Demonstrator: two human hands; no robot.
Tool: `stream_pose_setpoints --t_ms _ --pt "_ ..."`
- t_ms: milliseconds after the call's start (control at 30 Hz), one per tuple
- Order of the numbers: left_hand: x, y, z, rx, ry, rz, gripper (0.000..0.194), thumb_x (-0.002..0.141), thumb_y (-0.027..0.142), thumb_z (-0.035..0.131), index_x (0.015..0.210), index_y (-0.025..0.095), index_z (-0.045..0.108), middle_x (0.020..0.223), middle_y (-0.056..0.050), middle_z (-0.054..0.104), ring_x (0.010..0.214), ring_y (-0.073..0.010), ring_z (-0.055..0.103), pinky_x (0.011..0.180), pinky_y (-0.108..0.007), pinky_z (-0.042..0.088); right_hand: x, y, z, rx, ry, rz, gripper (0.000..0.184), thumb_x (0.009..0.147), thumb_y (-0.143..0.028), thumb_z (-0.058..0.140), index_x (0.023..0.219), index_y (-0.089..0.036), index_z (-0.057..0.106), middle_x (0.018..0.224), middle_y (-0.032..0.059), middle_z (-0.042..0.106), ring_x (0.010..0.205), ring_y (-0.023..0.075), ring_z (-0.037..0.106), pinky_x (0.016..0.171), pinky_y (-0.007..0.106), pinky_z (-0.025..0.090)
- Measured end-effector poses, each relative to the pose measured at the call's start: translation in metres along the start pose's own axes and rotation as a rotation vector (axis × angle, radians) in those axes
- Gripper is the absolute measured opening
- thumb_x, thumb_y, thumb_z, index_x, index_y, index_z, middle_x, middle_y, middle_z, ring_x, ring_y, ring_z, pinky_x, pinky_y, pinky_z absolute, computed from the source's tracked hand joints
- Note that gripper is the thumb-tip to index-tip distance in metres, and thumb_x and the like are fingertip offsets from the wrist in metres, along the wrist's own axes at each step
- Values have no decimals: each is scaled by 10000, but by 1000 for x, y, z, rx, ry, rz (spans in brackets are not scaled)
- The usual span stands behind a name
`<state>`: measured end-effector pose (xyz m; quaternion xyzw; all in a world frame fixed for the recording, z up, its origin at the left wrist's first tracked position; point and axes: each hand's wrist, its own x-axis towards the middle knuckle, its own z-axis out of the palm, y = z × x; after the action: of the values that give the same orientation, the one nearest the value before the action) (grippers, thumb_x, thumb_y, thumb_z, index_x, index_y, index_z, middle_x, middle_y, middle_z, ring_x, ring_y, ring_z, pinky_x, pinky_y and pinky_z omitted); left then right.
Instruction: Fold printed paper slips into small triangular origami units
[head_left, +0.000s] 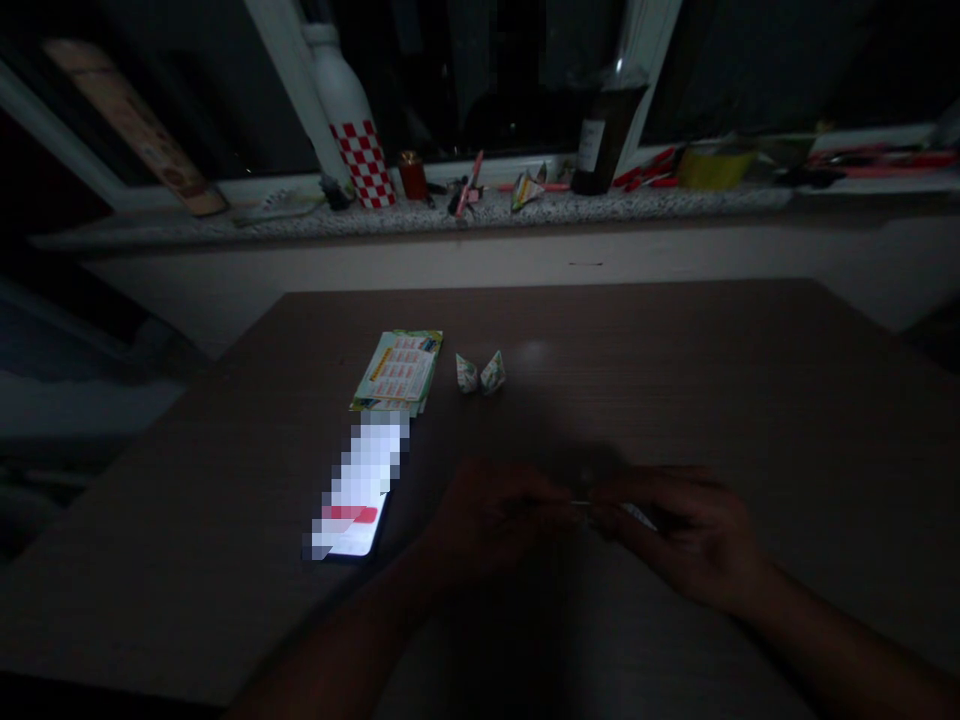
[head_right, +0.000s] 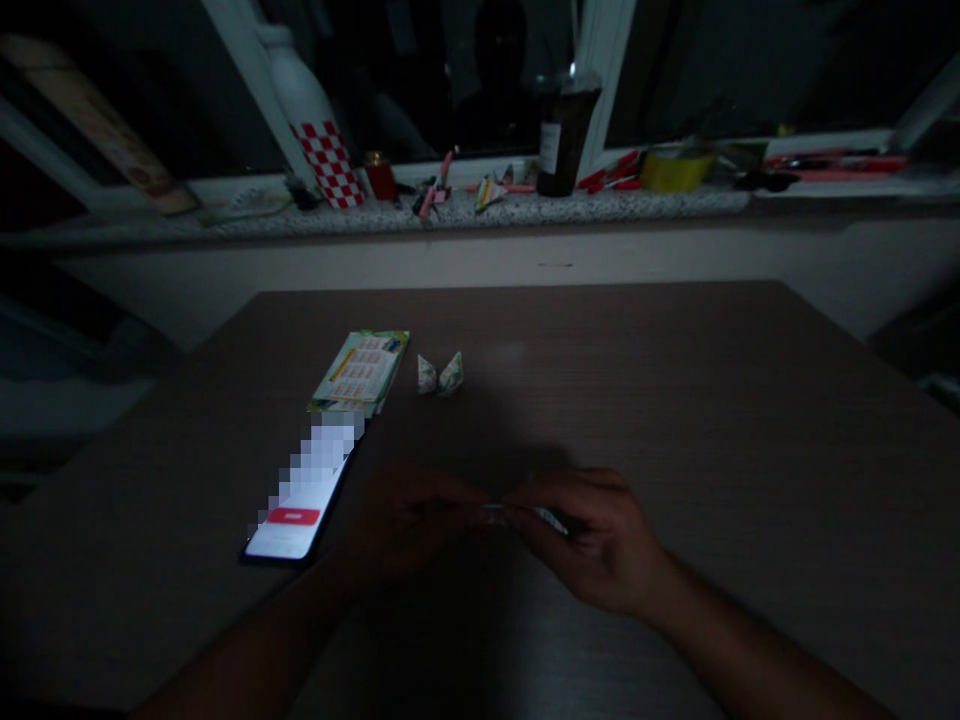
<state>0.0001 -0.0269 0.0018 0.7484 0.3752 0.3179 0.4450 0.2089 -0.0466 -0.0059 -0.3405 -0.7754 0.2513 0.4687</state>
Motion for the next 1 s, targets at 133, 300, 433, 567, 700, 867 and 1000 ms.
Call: stream_pose_setpoints --t_ms 133,300,433,567,700,867,1000 --pt "2 2 2 -207 27 -204 129 772 277 680 775 148 690 658 -14 704 591 -120 645 527 -191 468 0 0 1 -8 29 76 81 804 -128 641 838 -185 689 635 -3 710 482 102 642 452 168 503" --pt "3 1 1 -278 58 -215 164 762 278 685 672 141 675 546 8 659 506 -97 604 487 -180 439 1 1 3 -6 30 170 49 788 -184 676 828 -191 702 669 -3 729 529 110 666 489 166 529" --pt "3 0 3 -294 67 -258 148 748 288 706 727 142 687 574 10 668 530 -102 616 500 -184 450 1 3 4 -12 14 173 99 763 -189 693 862 -191 703 713 3 735 573 122 677 509 176 538" --pt "3 -3 7 -254 49 -203 150 783 289 675 747 144 691 620 1 668 562 -105 621 524 -190 468 1 5 7 -44 41 187 53 756 -177 687 805 -183 705 662 -2 726 522 116 659 467 170 514" --pt "3 -6 11 -215 62 -162 192 819 309 636 738 139 676 612 4 643 542 -96 606 515 -183 457 -1 7 11 -76 100 221 106 746 -183 688 852 -183 696 682 4 729 535 126 664 473 179 518" --pt "3 -8 17 -229 85 -165 185 834 305 616 761 140 649 627 10 646 572 -96 619 536 -172 457 -1 9 16 -32 166 265 190 721 -172 699 908 -194 669 737 4 734 606 129 683 540 179 539" --pt "3 -7 21 -228 101 -150 170 839 297 606 777 143 640 636 13 649 595 -97 626 549 -168 457 1 5 16 15 202 318 133 697 -154 710 808 -208 662 665 -21 701 550 109 649 500 163 513"
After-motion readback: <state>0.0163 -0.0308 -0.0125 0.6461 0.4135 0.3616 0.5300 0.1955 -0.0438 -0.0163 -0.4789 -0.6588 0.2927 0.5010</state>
